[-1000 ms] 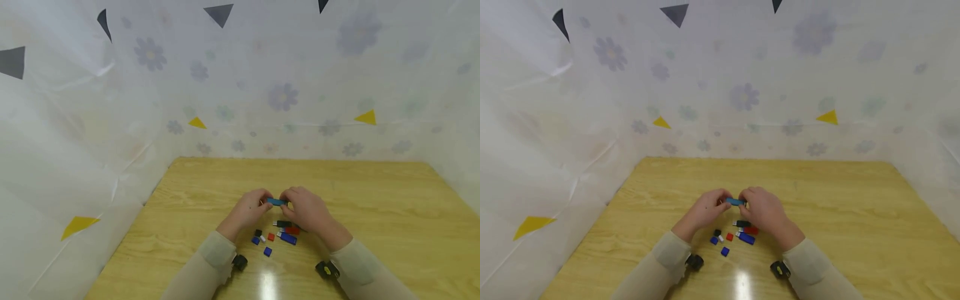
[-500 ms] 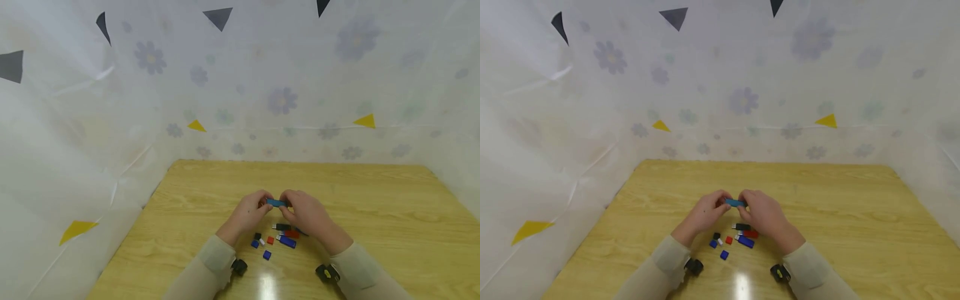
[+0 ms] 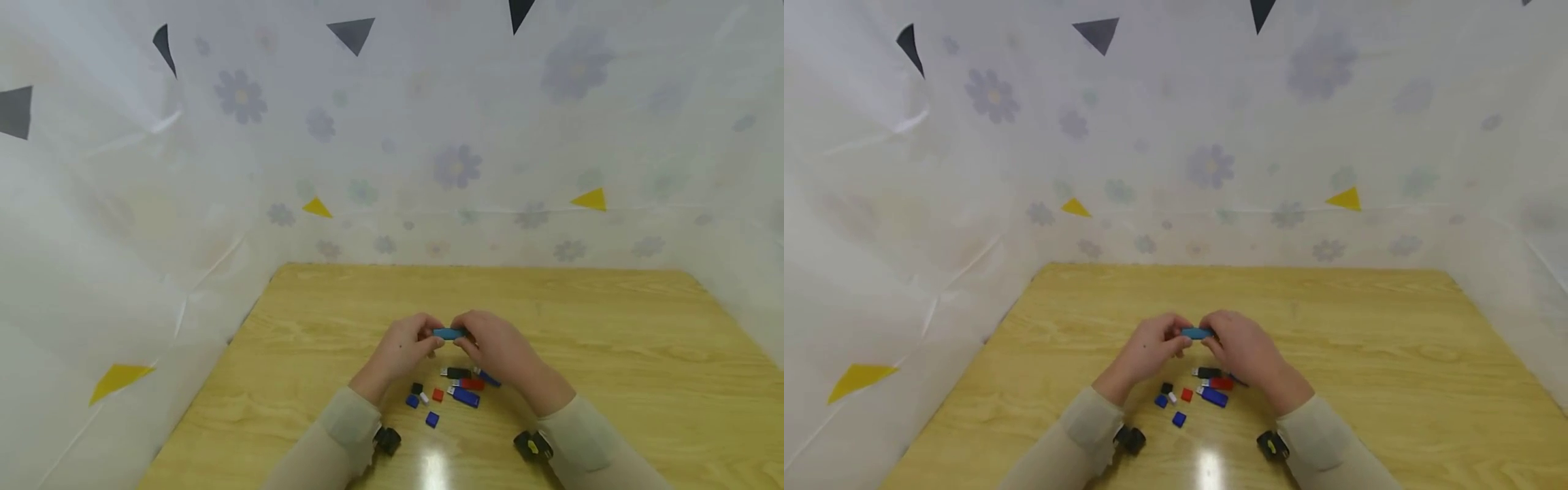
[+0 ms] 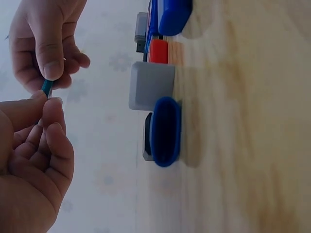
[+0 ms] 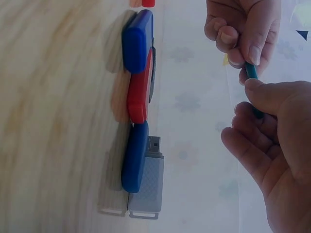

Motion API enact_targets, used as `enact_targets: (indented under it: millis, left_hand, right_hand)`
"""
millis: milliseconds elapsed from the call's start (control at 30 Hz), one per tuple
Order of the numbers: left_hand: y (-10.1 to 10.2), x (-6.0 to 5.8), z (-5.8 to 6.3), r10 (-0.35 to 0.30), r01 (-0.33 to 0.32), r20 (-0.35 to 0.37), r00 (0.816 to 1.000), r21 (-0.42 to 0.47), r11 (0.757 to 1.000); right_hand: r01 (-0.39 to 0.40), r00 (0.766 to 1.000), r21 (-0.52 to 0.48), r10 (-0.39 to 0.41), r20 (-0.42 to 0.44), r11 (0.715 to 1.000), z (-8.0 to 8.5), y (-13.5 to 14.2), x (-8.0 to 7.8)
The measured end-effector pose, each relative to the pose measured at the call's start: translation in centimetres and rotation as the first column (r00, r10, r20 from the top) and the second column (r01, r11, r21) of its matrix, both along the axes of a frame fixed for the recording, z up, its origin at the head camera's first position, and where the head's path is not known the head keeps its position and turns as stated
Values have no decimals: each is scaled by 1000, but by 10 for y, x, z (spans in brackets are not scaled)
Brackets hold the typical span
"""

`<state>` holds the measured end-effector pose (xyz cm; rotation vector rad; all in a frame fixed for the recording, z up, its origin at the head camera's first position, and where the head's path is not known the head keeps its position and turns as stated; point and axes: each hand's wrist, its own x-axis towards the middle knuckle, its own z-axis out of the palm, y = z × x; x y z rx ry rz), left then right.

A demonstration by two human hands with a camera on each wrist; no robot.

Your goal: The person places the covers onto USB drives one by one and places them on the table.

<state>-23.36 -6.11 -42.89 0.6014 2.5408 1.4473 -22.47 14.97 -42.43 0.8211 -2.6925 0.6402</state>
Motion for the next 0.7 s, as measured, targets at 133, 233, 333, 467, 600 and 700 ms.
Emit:
enact_targets:
  millis: [133,233,333,467,600,700]
  left_hand:
    - [1,4,-3,-11,11,12,1000,14,1000]
    - [4,5,-2,-9,9,1,1000,18,1000]
    - [6,3,-2,-13,13,-7,1000,15,1000]
    - [8,-3,-2,-22,22,14,1000,-2,1000]
    - [7,-5,-5,-9,12,44,999,-64,998]
    - [5,-6,-6,-3,9,50,999,-106,994]
  right_hand:
    - [-5,1000,35,6,-20,999,-2,0,3]
    - [1,1000,41,0,-27,999,-1,1,4]
    - [10,1000,32,-9,-9,999,1,4,2]
    - [45,999,32,-45,20,998,1,13,-2]
    - [109,992,47,-111,57,993,-3,26,-9]
    - [142,983,77,-150,105,987,-6,30,-18]
